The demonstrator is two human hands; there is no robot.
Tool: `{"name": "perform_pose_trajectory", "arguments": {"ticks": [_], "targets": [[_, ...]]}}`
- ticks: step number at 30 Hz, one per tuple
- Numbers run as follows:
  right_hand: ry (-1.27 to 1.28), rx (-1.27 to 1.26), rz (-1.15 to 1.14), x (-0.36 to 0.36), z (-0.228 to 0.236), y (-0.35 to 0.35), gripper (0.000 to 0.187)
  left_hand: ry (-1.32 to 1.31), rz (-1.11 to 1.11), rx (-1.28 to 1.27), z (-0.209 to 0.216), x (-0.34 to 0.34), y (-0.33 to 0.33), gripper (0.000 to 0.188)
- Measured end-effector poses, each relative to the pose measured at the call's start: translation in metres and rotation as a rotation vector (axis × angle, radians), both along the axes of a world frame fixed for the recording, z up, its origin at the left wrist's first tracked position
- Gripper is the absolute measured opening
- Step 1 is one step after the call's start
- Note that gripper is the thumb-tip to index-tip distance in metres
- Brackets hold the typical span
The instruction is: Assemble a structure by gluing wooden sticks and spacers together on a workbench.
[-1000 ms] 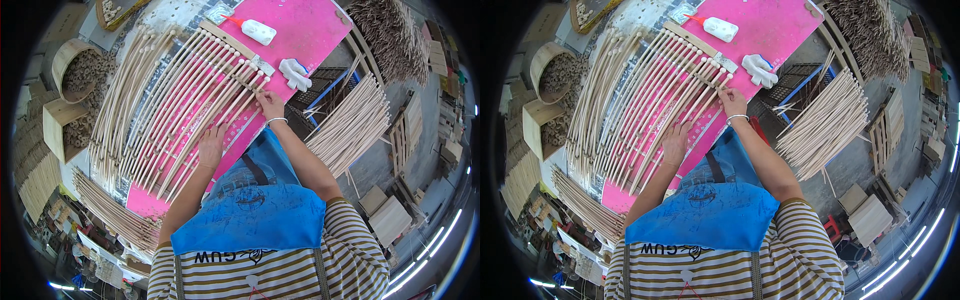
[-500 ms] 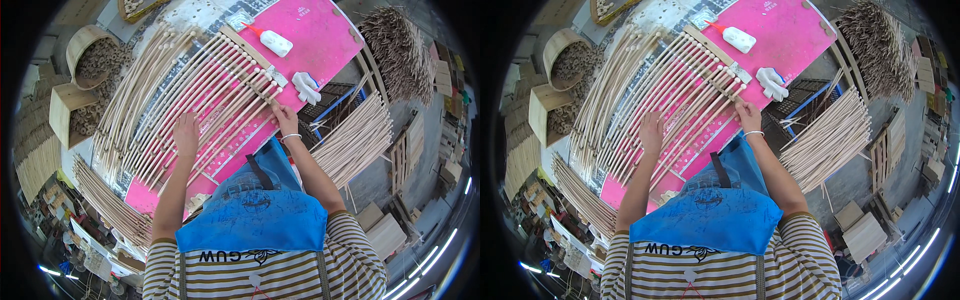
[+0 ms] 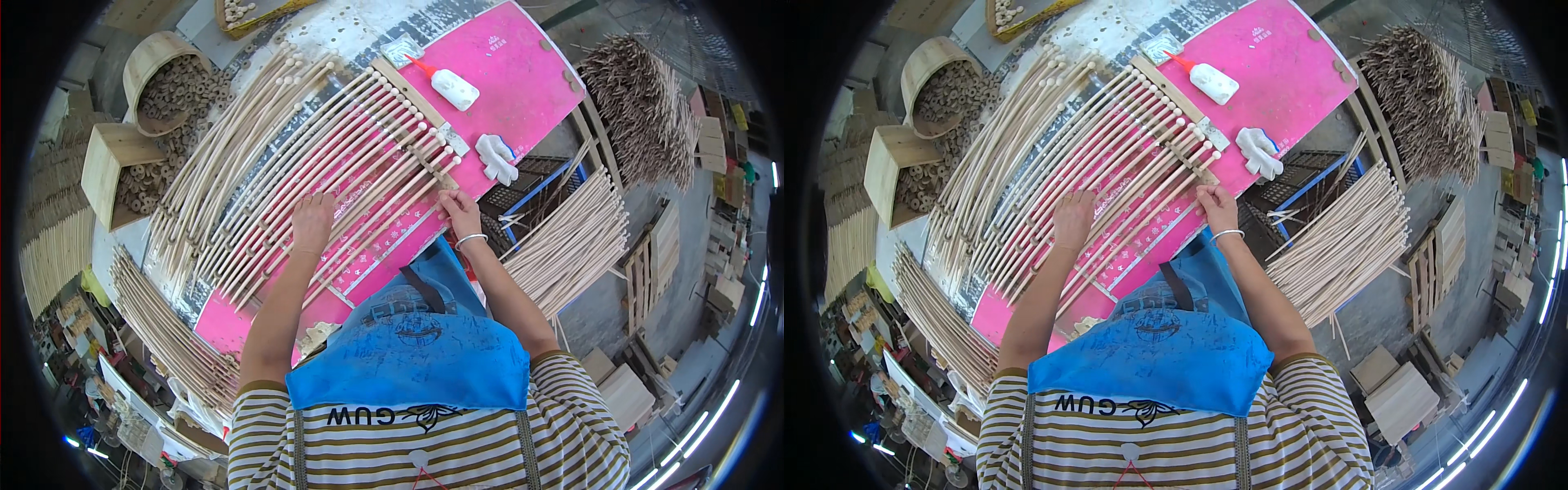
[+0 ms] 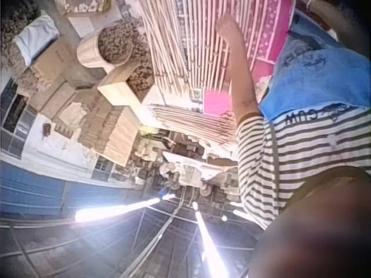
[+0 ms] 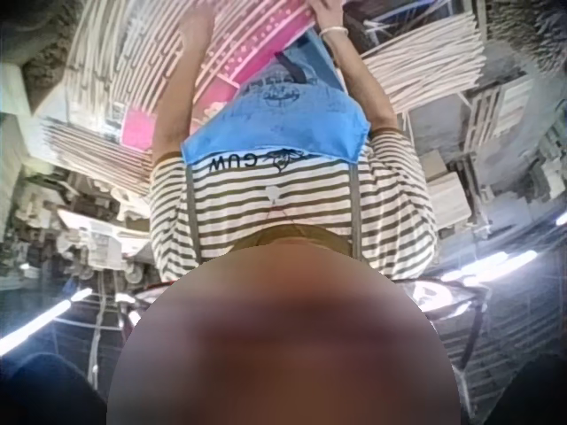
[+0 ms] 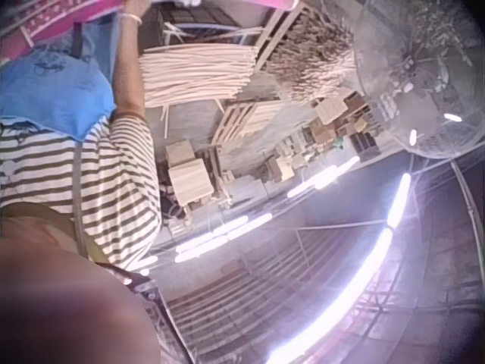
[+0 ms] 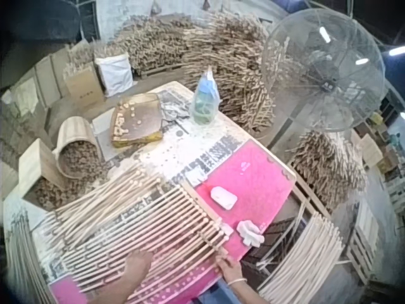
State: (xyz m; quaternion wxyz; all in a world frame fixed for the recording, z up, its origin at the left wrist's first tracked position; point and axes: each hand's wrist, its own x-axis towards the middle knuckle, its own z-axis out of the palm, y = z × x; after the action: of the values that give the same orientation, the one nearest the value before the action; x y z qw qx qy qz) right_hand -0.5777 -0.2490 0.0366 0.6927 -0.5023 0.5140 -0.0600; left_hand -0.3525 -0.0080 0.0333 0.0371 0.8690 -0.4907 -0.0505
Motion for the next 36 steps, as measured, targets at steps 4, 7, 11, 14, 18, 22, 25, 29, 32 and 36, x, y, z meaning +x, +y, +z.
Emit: {"name": "perform_pose_trajectory", "arguments": {"ticks": [4,7,11,14,18,22,25,29,32,36], "targets": [[-0.041,-0.056,0.081,0.011,0.018,0.004,0.020,0.120,0.116,-0.150,0.034,0.007,0.013,0.007],[-0.178,-0.020,0.260,0.038,0.045,0.018,0.026,0.256,0.128,-0.282,0.080,0.004,0.025,0.013],[-0.387,0.252,0.362,0.090,0.089,0.057,0.030,0.702,0.170,-0.323,0.130,-0.019,0.042,0.016],[-0.334,0.199,0.443,0.105,0.088,0.075,0.026,0.882,0.304,-0.309,0.154,-0.031,0.068,0.023],[-0.348,0.114,0.261,0.101,0.103,0.048,0.025,0.818,0.462,-0.407,0.171,-0.016,0.136,0.031],[-0.392,0.117,0.191,0.097,0.101,0.023,0.028,0.831,0.558,-0.378,0.189,-0.018,0.195,0.037],[-0.411,0.125,0.209,0.099,0.104,0.023,0.027,0.792,0.513,-0.318,0.200,-0.036,0.204,0.040],[-0.423,0.122,0.189,0.095,0.108,0.022,0.028,0.763,0.636,-0.389,0.191,-0.050,0.224,0.037],[-0.360,0.126,0.256,0.096,0.106,0.035,0.029,0.760,0.521,-0.298,0.189,-0.056,0.216,0.027],[-0.317,0.183,0.438,0.106,0.120,0.106,0.029,0.608,0.511,-0.283,0.182,-0.077,0.154,0.025]]}}
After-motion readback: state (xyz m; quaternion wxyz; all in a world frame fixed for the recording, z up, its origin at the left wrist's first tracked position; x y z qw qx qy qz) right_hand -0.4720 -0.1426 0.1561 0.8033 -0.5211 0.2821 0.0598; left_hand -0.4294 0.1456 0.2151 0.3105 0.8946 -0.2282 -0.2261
